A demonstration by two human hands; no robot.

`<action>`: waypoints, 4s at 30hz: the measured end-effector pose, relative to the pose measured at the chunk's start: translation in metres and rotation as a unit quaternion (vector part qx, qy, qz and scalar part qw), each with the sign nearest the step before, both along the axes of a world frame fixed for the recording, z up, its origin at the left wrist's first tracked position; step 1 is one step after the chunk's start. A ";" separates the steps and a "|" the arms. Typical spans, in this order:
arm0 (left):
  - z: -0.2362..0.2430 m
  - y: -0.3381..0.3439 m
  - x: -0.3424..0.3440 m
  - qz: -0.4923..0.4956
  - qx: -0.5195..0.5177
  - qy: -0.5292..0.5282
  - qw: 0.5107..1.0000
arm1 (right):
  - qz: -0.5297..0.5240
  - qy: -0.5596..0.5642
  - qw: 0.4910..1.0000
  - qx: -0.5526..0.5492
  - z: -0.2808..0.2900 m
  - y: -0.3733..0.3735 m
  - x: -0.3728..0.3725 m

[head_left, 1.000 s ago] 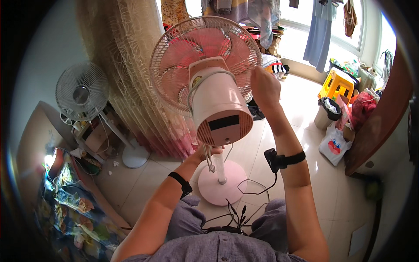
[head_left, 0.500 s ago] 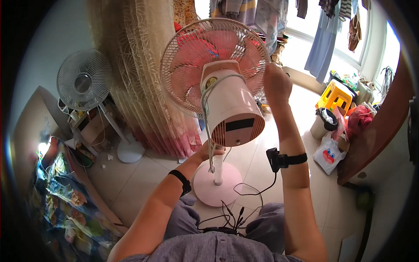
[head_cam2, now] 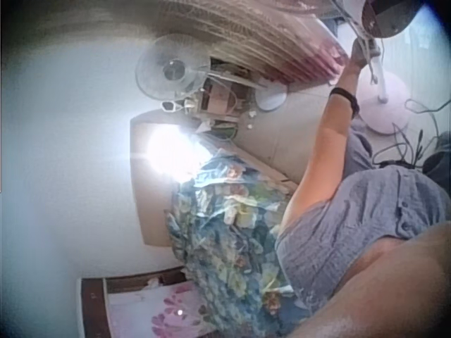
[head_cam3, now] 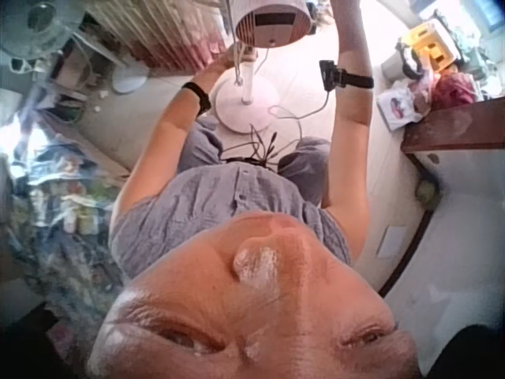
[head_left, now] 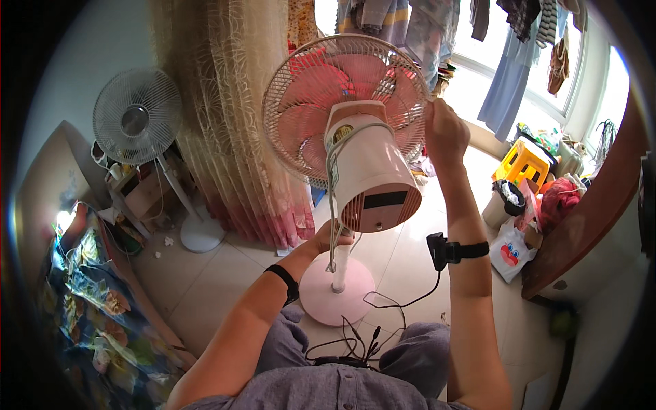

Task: The recorder is repairing a stand fan by assembling the grill and tightening a screw.

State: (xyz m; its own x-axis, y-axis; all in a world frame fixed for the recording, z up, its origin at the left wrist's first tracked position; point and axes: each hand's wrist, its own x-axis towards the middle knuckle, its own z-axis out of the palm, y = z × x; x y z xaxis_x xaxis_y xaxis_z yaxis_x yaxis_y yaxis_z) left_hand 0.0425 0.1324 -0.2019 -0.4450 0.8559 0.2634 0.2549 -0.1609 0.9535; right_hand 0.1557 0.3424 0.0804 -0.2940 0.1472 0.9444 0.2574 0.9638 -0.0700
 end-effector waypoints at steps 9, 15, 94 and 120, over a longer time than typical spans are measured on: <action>-0.035 0.005 -0.022 0.021 0.101 0.097 0.990 | -0.086 -0.176 0.974 0.109 -0.035 0.039 -0.050; -0.062 -0.023 -0.032 0.050 0.096 0.001 0.994 | 0.115 -0.141 0.983 -0.027 -0.024 0.005 -0.044; 0.025 0.008 0.011 -0.023 -0.031 -0.002 0.999 | 0.151 0.043 0.974 -0.162 -0.126 0.036 0.003; 0.028 0.005 0.016 -0.006 -0.040 -0.022 0.999 | 0.146 0.020 0.984 -0.100 -0.168 0.054 -0.010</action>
